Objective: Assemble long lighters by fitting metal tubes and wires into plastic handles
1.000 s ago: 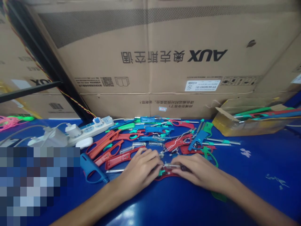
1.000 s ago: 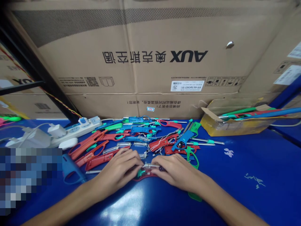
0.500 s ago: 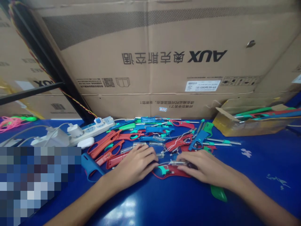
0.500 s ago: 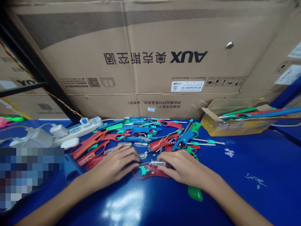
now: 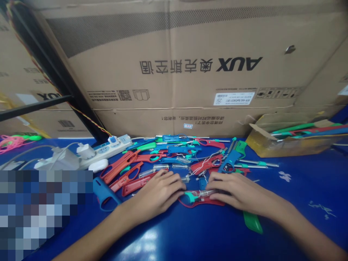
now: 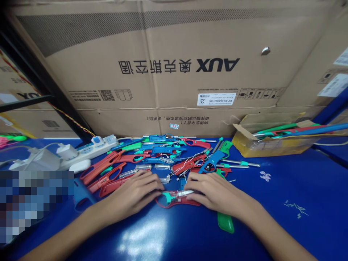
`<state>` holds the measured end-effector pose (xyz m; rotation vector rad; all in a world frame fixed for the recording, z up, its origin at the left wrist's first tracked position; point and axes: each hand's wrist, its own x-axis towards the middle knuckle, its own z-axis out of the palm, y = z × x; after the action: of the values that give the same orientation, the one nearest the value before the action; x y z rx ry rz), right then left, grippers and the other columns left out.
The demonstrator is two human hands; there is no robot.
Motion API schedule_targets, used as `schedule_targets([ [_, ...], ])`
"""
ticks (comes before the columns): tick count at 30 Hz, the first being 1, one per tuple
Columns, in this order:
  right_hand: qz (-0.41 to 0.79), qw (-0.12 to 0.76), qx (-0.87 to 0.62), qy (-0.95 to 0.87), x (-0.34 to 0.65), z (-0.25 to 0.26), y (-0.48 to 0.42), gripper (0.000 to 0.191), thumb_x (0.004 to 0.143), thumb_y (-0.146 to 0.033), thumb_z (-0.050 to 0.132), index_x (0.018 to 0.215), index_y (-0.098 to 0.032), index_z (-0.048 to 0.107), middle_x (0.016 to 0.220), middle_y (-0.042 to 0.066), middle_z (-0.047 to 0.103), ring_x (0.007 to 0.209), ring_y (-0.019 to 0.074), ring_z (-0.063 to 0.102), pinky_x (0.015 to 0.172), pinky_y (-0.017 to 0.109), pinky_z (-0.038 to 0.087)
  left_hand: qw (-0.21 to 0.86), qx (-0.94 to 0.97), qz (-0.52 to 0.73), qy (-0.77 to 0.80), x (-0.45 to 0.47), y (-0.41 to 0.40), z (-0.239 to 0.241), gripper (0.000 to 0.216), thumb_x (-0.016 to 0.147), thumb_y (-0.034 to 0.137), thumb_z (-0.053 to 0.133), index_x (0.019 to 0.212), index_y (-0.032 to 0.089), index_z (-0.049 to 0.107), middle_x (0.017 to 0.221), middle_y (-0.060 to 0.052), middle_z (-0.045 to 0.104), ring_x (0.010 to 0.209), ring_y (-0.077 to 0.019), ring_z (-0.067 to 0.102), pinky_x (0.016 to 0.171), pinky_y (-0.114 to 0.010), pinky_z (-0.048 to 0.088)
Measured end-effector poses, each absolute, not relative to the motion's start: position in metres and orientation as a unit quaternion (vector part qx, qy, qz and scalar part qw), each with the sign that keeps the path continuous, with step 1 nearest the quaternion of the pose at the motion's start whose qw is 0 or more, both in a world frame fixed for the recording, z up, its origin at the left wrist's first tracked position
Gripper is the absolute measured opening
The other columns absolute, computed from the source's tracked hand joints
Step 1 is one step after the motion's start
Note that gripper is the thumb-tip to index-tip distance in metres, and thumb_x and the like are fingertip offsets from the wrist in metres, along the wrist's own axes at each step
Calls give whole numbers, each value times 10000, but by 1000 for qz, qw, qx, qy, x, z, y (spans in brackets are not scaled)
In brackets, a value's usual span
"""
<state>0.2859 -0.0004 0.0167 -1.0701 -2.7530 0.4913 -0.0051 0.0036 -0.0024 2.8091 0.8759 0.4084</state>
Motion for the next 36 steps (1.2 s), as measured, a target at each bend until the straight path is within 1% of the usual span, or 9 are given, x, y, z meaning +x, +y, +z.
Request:
schedule_targets([
  [5,170,61,-362,-915,288,15,0,327,1027,-452,452,1143,-254,685,1077,52,636,874,172,652,741,303,499,99,944,142,282,-4,2,1,211,1062,227,437,1119,246,639,1031,-10,638,940,-170,587,944,-350,370],
  [10,170,69,-372,-910,288,16,-2,336,1006,-458,499,1243,-281,657,1124,51,643,917,186,657,770,314,507,113,942,141,283,-4,2,3,188,1030,356,529,1116,238,648,1043,-18,639,964,-192,591,970,-370,370],
  [14,184,66,-356,-914,288,18,-1,309,1021,-447,472,1187,-306,691,1079,27,642,881,161,645,746,293,499,117,941,145,283,-3,1,4,255,989,442,581,1111,227,644,1037,-23,643,966,-205,594,936,-367,390],
  [17,171,60,-353,-918,290,19,0,303,1021,-448,471,1163,-338,714,1071,17,634,858,150,638,725,282,490,121,940,147,282,-2,1,6,248,994,436,574,1103,225,646,1038,-22,645,966,-202,597,947,-373,385],
  [22,165,60,-346,-922,290,20,-1,302,1023,-418,478,1102,-309,747,988,27,638,804,147,621,678,270,473,125,938,147,289,-1,0,7,238,996,423,572,1111,229,648,1053,-29,647,982,-210,599,950,-377,391],
  [27,154,69,-349,-922,284,19,-5,304,1025,-422,474,1241,-349,675,1039,24,629,850,153,626,703,274,475,124,938,143,291,-2,0,4,241,993,416,581,1129,227,645,1063,-28,646,994,-212,601,977,-396,390],
  [30,152,75,-328,-929,280,16,-6,321,1039,-393,452,1304,-383,632,1037,21,623,827,135,617,689,257,459,121,939,143,290,-2,1,3,240,997,408,578,1144,229,641,1066,-28,644,996,-210,601,989,-405,389],
  [33,150,70,-314,-935,278,13,-5,325,1051,-347,429,1295,-394,640,983,18,615,772,122,596,648,246,428,119,938,158,286,-2,0,2,240,1002,413,565,1135,232,649,1050,-27,645,984,-204,605,999,-405,390],
  [36,153,62,-317,-934,279,11,-4,315,1046,-338,445,1278,-391,651,950,16,607,765,126,586,638,249,411,121,938,156,283,-2,-1,3,239,1008,407,557,1143,232,647,1056,-30,644,989,-206,607,999,-405,393],
])
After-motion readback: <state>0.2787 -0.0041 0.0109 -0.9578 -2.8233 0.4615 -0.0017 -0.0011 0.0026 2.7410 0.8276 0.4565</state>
